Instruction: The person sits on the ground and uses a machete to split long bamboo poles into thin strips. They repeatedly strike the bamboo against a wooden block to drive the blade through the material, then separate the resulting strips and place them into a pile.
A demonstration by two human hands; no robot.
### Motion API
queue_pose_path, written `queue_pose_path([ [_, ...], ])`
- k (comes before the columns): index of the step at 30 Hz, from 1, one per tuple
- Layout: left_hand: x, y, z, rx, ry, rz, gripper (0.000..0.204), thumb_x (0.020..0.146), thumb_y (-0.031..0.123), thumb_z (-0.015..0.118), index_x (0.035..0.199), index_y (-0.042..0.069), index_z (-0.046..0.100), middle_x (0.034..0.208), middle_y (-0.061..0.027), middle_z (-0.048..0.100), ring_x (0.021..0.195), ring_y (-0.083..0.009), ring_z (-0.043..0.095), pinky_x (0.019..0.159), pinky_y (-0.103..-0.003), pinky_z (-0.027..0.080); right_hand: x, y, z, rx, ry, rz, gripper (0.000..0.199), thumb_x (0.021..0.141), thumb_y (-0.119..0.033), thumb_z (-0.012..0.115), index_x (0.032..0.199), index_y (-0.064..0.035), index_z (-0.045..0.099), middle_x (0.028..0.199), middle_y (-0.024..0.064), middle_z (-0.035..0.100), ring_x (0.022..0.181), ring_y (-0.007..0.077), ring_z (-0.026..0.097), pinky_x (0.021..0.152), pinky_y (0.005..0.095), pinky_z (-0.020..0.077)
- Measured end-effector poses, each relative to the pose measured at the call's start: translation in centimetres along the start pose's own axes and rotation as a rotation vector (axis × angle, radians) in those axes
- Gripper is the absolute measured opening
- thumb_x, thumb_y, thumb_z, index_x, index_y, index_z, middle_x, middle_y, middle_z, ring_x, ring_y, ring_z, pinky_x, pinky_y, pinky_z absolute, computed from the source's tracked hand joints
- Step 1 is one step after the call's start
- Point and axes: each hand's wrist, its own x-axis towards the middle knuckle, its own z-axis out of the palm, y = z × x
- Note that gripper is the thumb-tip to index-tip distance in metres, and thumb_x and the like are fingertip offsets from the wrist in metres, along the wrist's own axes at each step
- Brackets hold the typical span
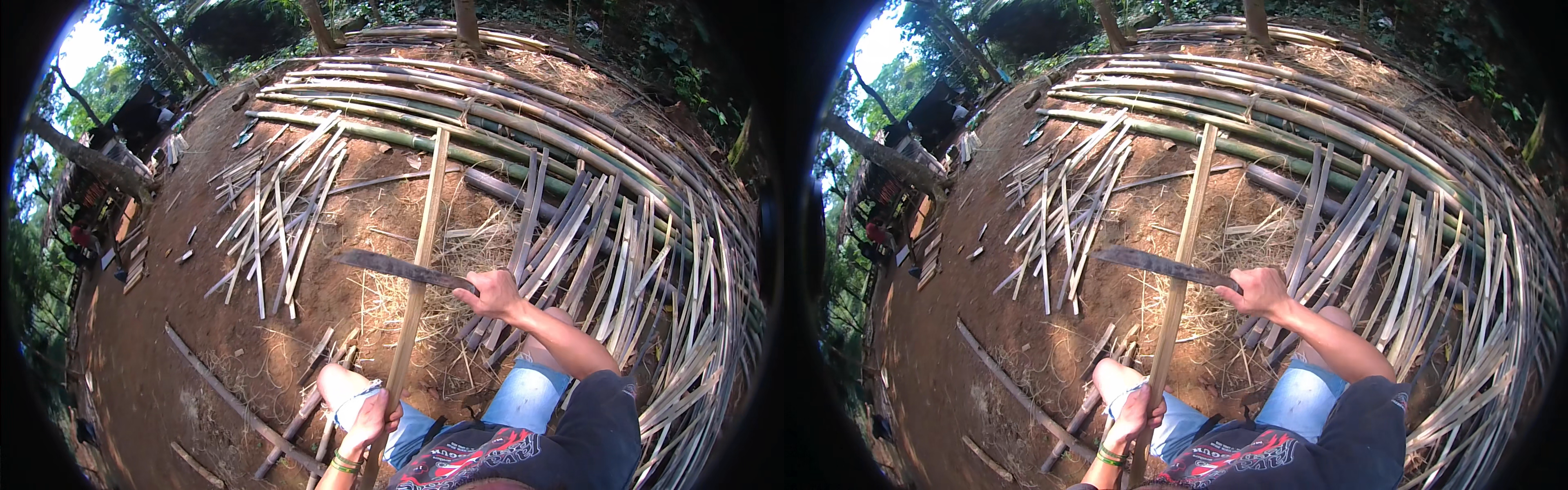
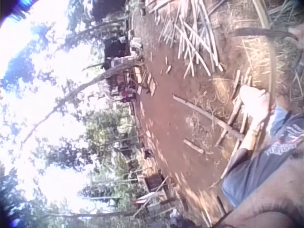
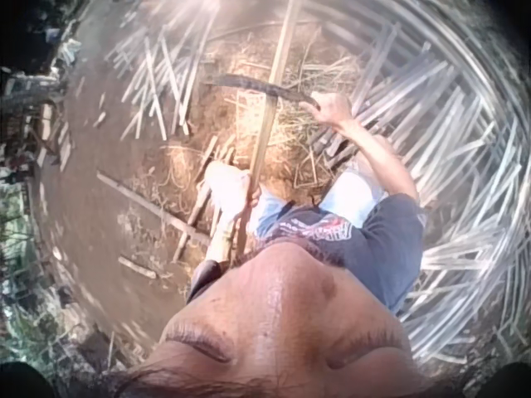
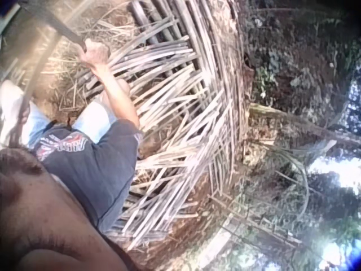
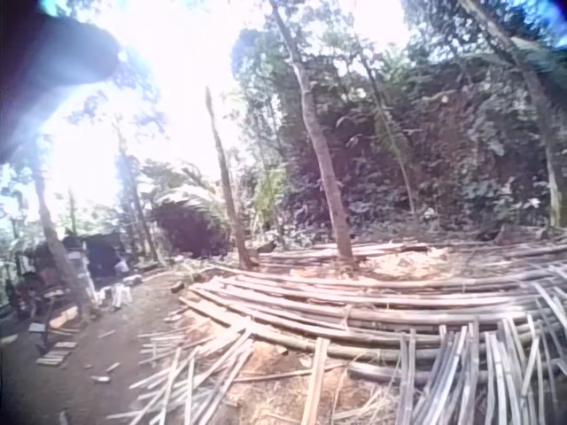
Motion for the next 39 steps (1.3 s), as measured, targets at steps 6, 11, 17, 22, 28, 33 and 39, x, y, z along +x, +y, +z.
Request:
queue_pose_path([
  [6, -0.8, -1.1, 0.9, 0.153, 0.089, 0.088, 0.046, 0.108, 0.040, 0.031, 0.117, 0.003, 0.056, 0.066, 0.0017, 0.042, 0.050, -0.0068, 0.037, 0.045, -0.022, 0.032, 1.4, 1.9, -1.7, -0.108, -0.075, -0.211, 0.058, 0.089, -0.059, 0.060, 0.065, -0.0081, 0.049, 0.053, 0.0100, 0.054, 0.051, 0.0320, 0.061, 0.046, 0.0422, 0.0463],
  [11, -0.7, 0.7, 1.7, 0.227, 0.061, 0.148, 0.041, 0.108, 0.038, 0.033, 0.115, 0.004, 0.055, 0.065, 0.0025, 0.042, 0.049, -0.0058, 0.037, 0.043, -0.022, 0.031, 3.7, 3.6, -2.9, -0.237, -0.030, -0.312, 0.062, 0.087, -0.064, 0.059, 0.064, -0.0079, 0.048, 0.055, 0.0094, 0.054, 0.050, 0.0308, 0.059, 0.045, 0.0415, 0.0449],
  [17, -1.5, 0.1, 1.1, 0.093, 0.010, 0.125, 0.042, 0.107, 0.041, 0.036, 0.115, 0.004, 0.053, 0.066, 0.0029, 0.040, 0.048, -0.0056, 0.035, 0.042, -0.022, 0.029, 3.9, 4.4, -3.1, -0.275, -0.033, -0.291, 0.061, 0.087, -0.064, 0.059, 0.063, -0.0085, 0.049, 0.053, 0.0103, 0.054, 0.050, 0.0312, 0.059, 0.047, 0.0417, 0.0460],
  [22, -2.9, -1.1, 0.8, 0.078, -0.006, 0.081, 0.042, 0.107, 0.044, 0.037, 0.113, 0.005, 0.052, 0.067, 0.0023, 0.040, 0.051, -0.0058, 0.035, 0.044, -0.021, 0.030, 3.6, 8.1, -3.0, -0.271, 0.008, -0.174, 0.057, 0.089, -0.060, 0.058, 0.069, -0.0071, 0.058, 0.058, 0.0144, 0.060, 0.054, 0.0350, 0.061, 0.051, 0.0445, 0.0489],
  [28, -6.1, -2.7, 1.0, -0.015, 0.005, -0.013, 0.041, 0.107, 0.042, 0.038, 0.114, 0.005, 0.052, 0.067, 0.0028, 0.041, 0.055, -0.0065, 0.036, 0.048, -0.022, 0.033, 4.8, 13.4, -5.8, -0.429, -0.143, 0.111, 0.062, 0.091, -0.062, 0.052, 0.078, -0.0032, 0.067, 0.071, 0.0223, 0.066, 0.072, 0.0404, 0.066, 0.067, 0.0497, 0.0533],
  [33, -11.4, -6.7, -2.2, -0.056, -0.042, -0.043, 0.045, 0.104, 0.043, 0.046, 0.119, 0.001, 0.053, 0.066, 0.0013, 0.044, 0.053, -0.0085, 0.038, 0.049, -0.023, 0.035, 5.2, 21.8, -10.8, -0.454, 0.159, 0.679, 0.068, 0.095, -0.060, 0.044, 0.078, 0.0002, 0.070, 0.084, 0.0291, 0.068, 0.086, 0.0456, 0.066, 0.080, 0.0521, 0.0525],
  [39, -7.9, -7.7, -2.0, -0.379, -0.012, -0.110, 0.048, 0.104, 0.048, 0.043, 0.122, 0.005, 0.049, 0.063, 0.0028, 0.036, 0.050, -0.0075, 0.032, 0.046, -0.023, 0.032, 6.0, 13.6, -9.4, -0.092, 0.241, 0.558, 0.066, 0.095, -0.057, 0.049, 0.073, 0.0033, 0.065, 0.070, 0.0285, 0.062, 0.076, 0.0472, 0.062, 0.068, 0.0509, 0.0461],
])
